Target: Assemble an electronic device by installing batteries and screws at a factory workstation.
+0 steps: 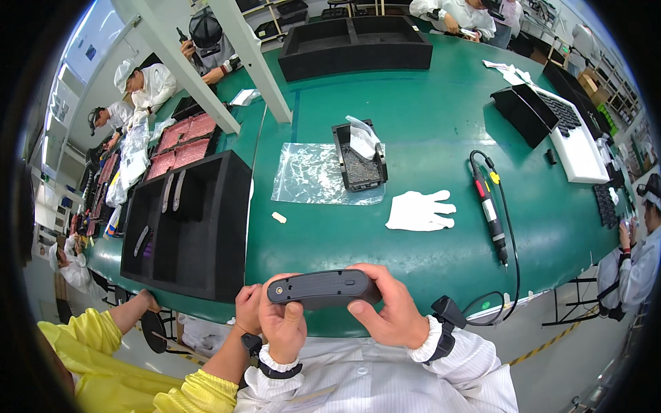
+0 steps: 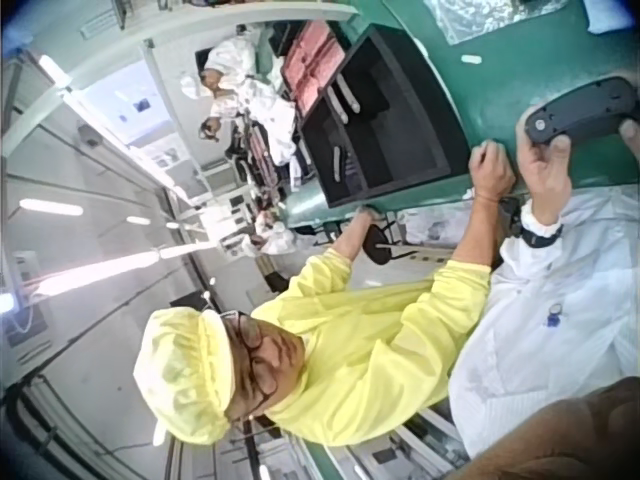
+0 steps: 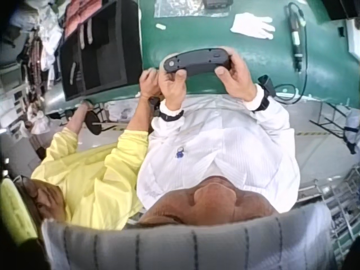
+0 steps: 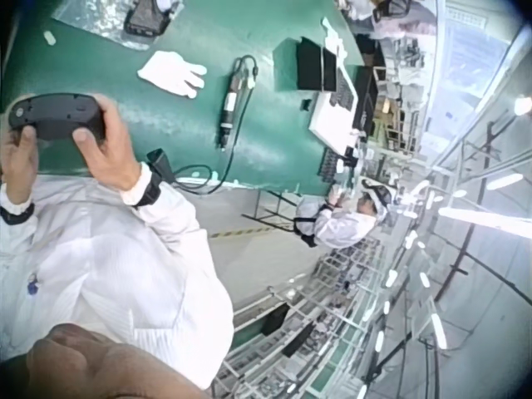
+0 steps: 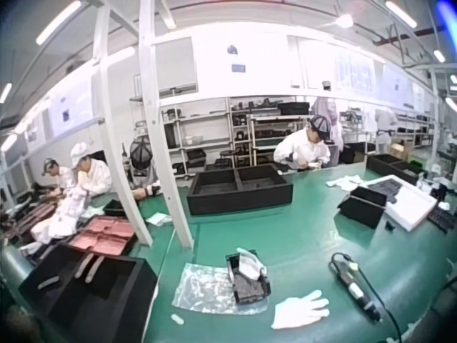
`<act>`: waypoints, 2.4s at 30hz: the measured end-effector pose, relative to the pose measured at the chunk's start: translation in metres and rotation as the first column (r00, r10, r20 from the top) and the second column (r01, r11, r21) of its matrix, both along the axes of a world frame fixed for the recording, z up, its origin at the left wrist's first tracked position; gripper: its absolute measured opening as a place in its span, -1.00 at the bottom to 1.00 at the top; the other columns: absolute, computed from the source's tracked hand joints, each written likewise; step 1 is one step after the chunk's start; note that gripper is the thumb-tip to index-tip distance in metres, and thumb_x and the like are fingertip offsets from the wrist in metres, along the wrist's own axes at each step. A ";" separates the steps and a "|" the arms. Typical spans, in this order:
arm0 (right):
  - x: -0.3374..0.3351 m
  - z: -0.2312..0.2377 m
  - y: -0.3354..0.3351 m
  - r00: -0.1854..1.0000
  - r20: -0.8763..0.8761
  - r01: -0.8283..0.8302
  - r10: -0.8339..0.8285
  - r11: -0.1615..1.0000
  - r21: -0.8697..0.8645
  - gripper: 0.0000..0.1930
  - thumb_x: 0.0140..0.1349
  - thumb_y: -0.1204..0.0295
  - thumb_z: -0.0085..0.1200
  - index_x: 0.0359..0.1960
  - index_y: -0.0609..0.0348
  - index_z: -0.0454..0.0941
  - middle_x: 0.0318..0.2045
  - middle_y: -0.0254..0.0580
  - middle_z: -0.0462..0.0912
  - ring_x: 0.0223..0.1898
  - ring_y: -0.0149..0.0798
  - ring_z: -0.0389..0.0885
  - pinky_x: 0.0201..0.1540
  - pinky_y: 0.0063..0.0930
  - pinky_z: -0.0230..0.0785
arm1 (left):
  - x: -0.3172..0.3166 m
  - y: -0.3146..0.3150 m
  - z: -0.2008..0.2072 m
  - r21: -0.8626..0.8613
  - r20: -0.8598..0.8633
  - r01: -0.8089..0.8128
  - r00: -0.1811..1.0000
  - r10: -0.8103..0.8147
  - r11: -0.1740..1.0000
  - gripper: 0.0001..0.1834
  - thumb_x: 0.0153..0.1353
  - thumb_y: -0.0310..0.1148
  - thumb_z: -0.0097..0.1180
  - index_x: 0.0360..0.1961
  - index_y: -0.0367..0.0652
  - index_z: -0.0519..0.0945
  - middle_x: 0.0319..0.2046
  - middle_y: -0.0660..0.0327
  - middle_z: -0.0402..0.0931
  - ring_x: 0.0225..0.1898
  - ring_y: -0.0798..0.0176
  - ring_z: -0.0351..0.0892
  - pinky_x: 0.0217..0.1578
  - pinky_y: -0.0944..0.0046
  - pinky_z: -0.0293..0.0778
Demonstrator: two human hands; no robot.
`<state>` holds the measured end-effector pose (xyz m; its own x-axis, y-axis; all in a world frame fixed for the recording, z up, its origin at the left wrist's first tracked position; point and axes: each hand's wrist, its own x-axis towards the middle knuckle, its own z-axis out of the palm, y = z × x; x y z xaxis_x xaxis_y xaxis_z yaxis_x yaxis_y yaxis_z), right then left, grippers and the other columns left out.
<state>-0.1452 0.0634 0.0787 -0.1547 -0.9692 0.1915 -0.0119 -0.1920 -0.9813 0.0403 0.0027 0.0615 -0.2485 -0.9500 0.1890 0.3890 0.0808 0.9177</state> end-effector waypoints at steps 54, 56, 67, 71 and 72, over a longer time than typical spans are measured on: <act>-0.110 -0.004 -0.002 0.783 -0.531 0.356 -0.323 0.933 -0.044 -0.91 0.19 0.52 0.19 -0.30 0.26 0.57 -0.30 -0.09 0.68 -0.36 -0.16 0.62 -0.25 -0.37 0.44 | 0.001 0.001 0.000 -0.147 0.271 0.241 0.942 -0.195 0.959 -0.47 0.14 -0.44 0.40 0.10 -0.33 0.46 0.03 -0.02 0.55 0.08 0.15 0.55 0.13 0.18 0.44; -0.135 -0.054 -0.012 0.729 -0.593 0.438 -0.342 0.899 0.019 -0.89 0.23 0.48 0.18 -0.26 0.25 0.60 -0.29 -0.11 0.69 -0.38 -0.14 0.63 -0.28 -0.37 0.45 | 0.001 0.003 -0.018 -0.130 0.248 0.269 0.941 -0.232 0.954 -0.47 0.14 -0.42 0.40 0.09 -0.33 0.46 0.03 -0.01 0.54 0.08 0.14 0.55 0.13 0.18 0.43; -0.138 -0.102 -0.082 0.470 -0.836 0.313 -0.283 0.939 -0.142 -0.85 0.26 0.43 0.13 -0.23 0.24 0.63 -0.34 -0.02 0.62 -0.28 -0.02 0.59 -0.18 -0.22 0.43 | -0.034 0.005 -0.099 -0.025 0.116 0.238 0.965 -0.233 0.971 -0.49 0.14 -0.62 0.29 0.11 -0.24 0.40 0.12 0.02 0.45 0.17 0.16 0.45 0.21 0.17 0.33; -0.095 -0.015 -0.060 0.710 -0.593 0.434 -0.380 0.899 -0.057 -0.87 0.23 0.62 0.08 -0.21 0.29 0.61 -0.40 -0.05 0.63 -0.40 -0.09 0.59 -0.31 -0.43 0.39 | -0.036 -0.002 -0.107 -0.081 0.139 0.183 0.976 -0.170 0.980 -0.49 0.16 -0.64 0.26 0.12 -0.22 0.38 0.10 0.00 0.44 0.15 0.13 0.45 0.20 0.15 0.34; -0.079 0.002 -0.049 0.650 -0.663 0.373 -0.371 0.916 -0.146 -0.85 0.18 0.64 0.11 -0.20 0.28 0.61 -0.41 -0.07 0.63 -0.39 -0.09 0.59 -0.32 -0.41 0.40 | -0.037 -0.002 -0.108 -0.052 0.142 0.167 0.977 -0.158 0.985 -0.49 0.16 -0.64 0.26 0.12 -0.22 0.38 0.10 0.00 0.44 0.15 0.13 0.45 0.20 0.15 0.34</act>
<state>-0.2238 0.0147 0.0810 -0.3352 -0.8599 0.3850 -0.7288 -0.0223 -0.6844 0.0031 0.0006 -0.0462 -0.4261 -0.8822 0.2005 0.2730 0.0859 0.9582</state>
